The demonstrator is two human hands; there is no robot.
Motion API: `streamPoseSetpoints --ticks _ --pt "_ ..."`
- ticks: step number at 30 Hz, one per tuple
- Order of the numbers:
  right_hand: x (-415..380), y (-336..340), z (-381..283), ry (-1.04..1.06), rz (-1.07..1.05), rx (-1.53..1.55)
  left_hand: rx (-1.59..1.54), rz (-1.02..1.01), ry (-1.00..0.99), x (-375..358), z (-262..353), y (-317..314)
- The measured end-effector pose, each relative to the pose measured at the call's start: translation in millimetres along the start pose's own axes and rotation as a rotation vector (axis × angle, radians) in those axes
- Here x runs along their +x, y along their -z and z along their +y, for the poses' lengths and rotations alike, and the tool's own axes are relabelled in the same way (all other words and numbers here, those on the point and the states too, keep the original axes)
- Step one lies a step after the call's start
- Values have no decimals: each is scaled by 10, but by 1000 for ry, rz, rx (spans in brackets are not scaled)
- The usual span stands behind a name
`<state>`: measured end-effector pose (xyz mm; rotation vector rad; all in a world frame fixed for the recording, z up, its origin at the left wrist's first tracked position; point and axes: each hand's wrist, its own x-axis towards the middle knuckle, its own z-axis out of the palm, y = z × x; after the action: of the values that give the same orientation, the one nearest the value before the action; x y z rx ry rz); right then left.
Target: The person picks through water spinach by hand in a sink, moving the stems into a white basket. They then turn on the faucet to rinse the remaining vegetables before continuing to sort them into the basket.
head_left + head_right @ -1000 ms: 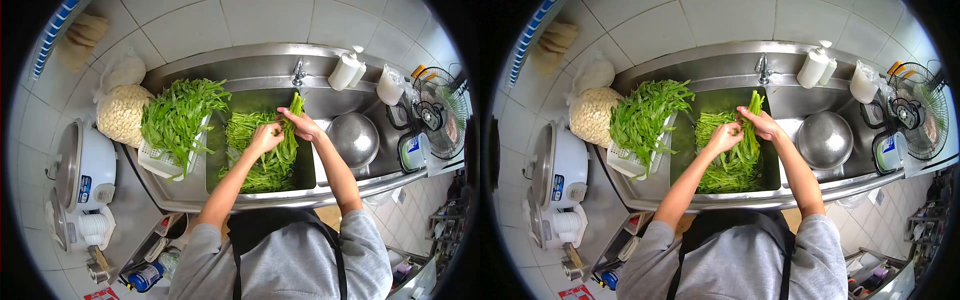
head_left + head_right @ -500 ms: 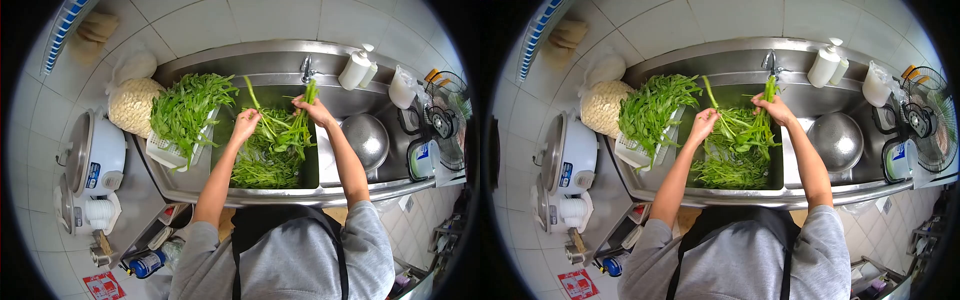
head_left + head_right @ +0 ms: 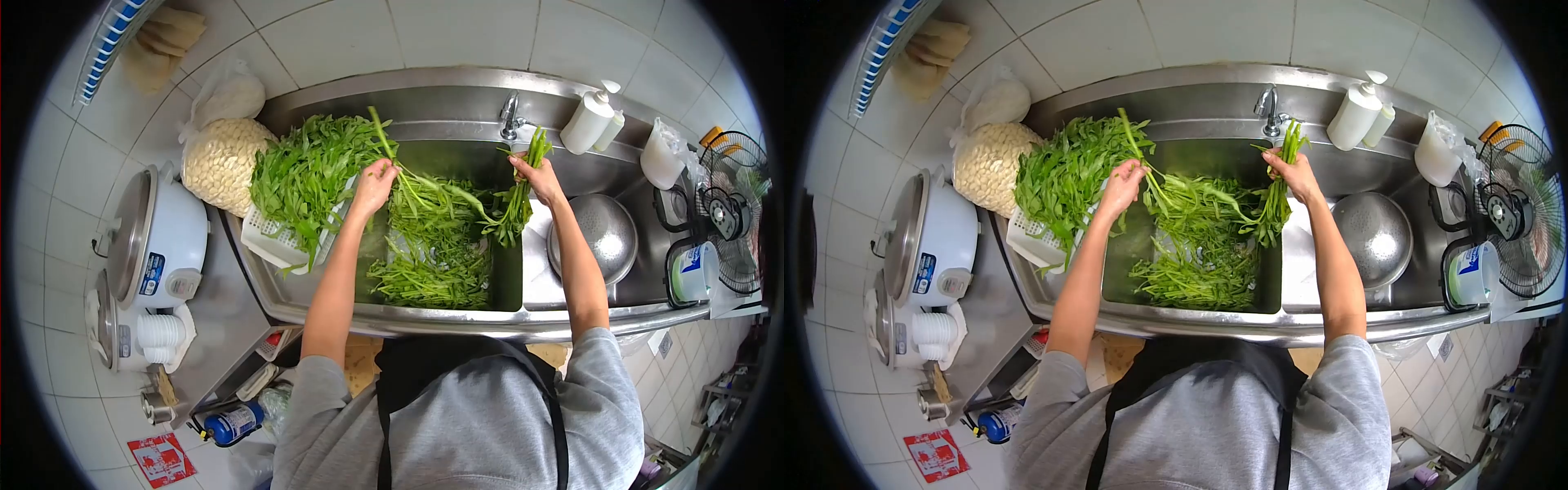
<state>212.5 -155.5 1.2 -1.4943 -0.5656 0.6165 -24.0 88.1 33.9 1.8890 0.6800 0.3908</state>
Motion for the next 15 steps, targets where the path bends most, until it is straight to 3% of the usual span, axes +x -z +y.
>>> streamPoseSetpoints --ticks 1,5,9,11,15 --pt "8 -28 -11 -17 -17 -24 0 0 1 -11 17 -13" --pt "34 -366 -205 -33 -139 -211 33 -399 63 -35 52 -224" --pt "135 -682 -196 -110 -293 -144 -26 -545 110 -124 125 -540" --pt "121 -801 -206 -108 -323 69 -39 -666 108 -123 124 -607" --pt "142 -823 -188 -138 -309 95 -13 -654 106 -164 105 -610"
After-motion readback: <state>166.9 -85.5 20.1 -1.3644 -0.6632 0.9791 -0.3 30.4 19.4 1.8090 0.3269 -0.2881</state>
